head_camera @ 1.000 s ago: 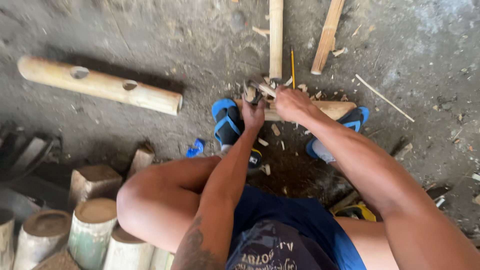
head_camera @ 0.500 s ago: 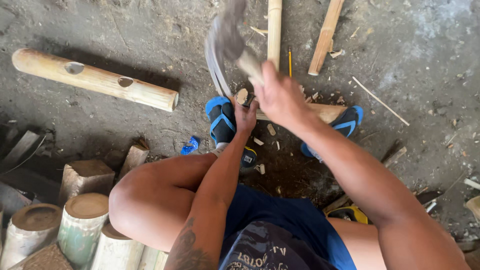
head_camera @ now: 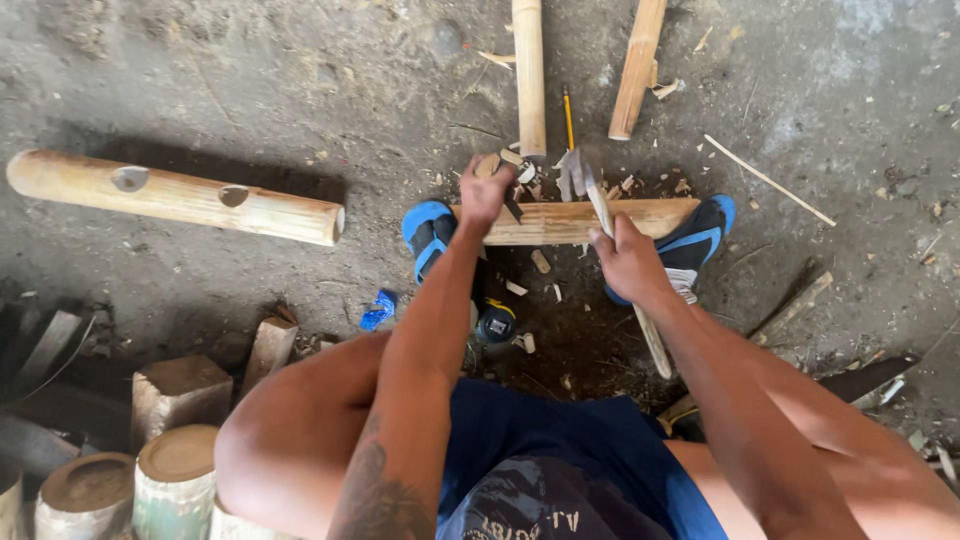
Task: The person sits on the floor and uses a chisel and hammer to carve circular holes into a bamboo pole. They repeatedly position the chisel, strike it with the hammer, and clear wood chips to enlarge the holes.
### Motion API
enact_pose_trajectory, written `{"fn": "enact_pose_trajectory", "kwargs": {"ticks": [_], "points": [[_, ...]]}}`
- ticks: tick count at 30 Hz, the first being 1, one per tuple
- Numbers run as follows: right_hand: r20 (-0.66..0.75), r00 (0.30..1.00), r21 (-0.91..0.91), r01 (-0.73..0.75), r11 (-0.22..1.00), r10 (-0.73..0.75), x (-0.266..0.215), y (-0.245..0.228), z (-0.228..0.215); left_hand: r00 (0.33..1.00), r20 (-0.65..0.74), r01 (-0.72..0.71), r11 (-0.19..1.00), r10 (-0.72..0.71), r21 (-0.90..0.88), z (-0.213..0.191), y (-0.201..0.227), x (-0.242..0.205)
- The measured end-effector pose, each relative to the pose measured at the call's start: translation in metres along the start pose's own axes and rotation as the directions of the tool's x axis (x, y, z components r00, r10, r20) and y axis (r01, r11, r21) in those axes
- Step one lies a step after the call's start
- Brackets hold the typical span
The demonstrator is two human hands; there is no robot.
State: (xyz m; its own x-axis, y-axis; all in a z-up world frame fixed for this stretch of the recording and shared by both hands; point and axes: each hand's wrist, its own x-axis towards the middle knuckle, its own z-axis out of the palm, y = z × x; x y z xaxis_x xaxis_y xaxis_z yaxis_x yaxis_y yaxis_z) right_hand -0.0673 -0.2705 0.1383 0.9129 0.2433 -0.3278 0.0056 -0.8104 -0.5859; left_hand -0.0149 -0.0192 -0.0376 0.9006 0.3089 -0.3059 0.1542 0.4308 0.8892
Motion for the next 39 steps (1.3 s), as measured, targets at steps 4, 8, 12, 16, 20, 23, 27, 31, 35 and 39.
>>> {"fn": "enact_pose_trajectory", "kwargs": {"ticks": [4, 8, 12, 16, 20, 23, 27, 31, 35, 39], "points": [[-0.041, 0.994, 0.095, -0.093, 0.991, 0.097, -0.018, 0.03, 0.011, 0.972, 0.023, 0.19, 0.838, -0.235, 0.511, 0.032, 0.008, 0.045], [-0.077, 0.992, 0.212, -0.078, 0.974, 0.096, -0.024, 0.04, 0.027, 0.995, -0.015, -0.069, 0.758, 0.103, 0.648, 0.05, 0.007, 0.022], [-0.135, 0.989, 0.268, -0.024, 0.963, 0.062, -0.027, 0.045, 0.042, 0.878, -0.286, -0.232, 0.863, 0.384, 0.448, 0.031, 0.003, -0.047], [-0.139, 0.988, 0.288, -0.026, 0.957, 0.069, -0.036, 0.052, 0.048, 0.765, -0.635, -0.18, 0.914, -0.103, -0.364, 0.014, 0.024, -0.062], [-0.195, 0.979, 0.3, 0.0, 0.954, 0.061, -0.05, 0.06, 0.038, 0.996, -0.07, -0.061, 0.982, 0.049, -0.18, 0.028, 0.043, -0.035], [-0.246, 0.967, 0.319, 0.01, 0.948, 0.072, -0.059, 0.058, 0.019, 0.971, 0.218, -0.136, 0.977, 0.098, 0.166, 0.052, 0.039, -0.013], [-0.225, 0.957, 0.537, -0.036, 0.843, 0.185, -0.072, 0.048, -0.017, 0.882, 0.434, -0.095, 0.833, -0.184, 0.545, 0.073, 0.007, -0.001], [-0.374, 0.905, 0.522, 0.024, 0.852, 0.204, -0.082, 0.04, -0.067, 0.802, 0.575, -0.125, 0.894, -0.164, 0.43, 0.08, -0.01, 0.004], [-0.593, 0.801, 0.636, 0.403, 0.658, 0.083, -0.078, 0.04, -0.11, 0.741, 0.537, -0.033, 0.776, -0.404, 0.63, 0.084, 0.008, -0.001], [-0.608, 0.792, 0.563, 0.383, 0.733, 0.053, -0.045, 0.044, -0.069, 0.698, 0.554, -0.144, 0.669, -0.453, 0.729, 0.091, 0.028, -0.014]]}}
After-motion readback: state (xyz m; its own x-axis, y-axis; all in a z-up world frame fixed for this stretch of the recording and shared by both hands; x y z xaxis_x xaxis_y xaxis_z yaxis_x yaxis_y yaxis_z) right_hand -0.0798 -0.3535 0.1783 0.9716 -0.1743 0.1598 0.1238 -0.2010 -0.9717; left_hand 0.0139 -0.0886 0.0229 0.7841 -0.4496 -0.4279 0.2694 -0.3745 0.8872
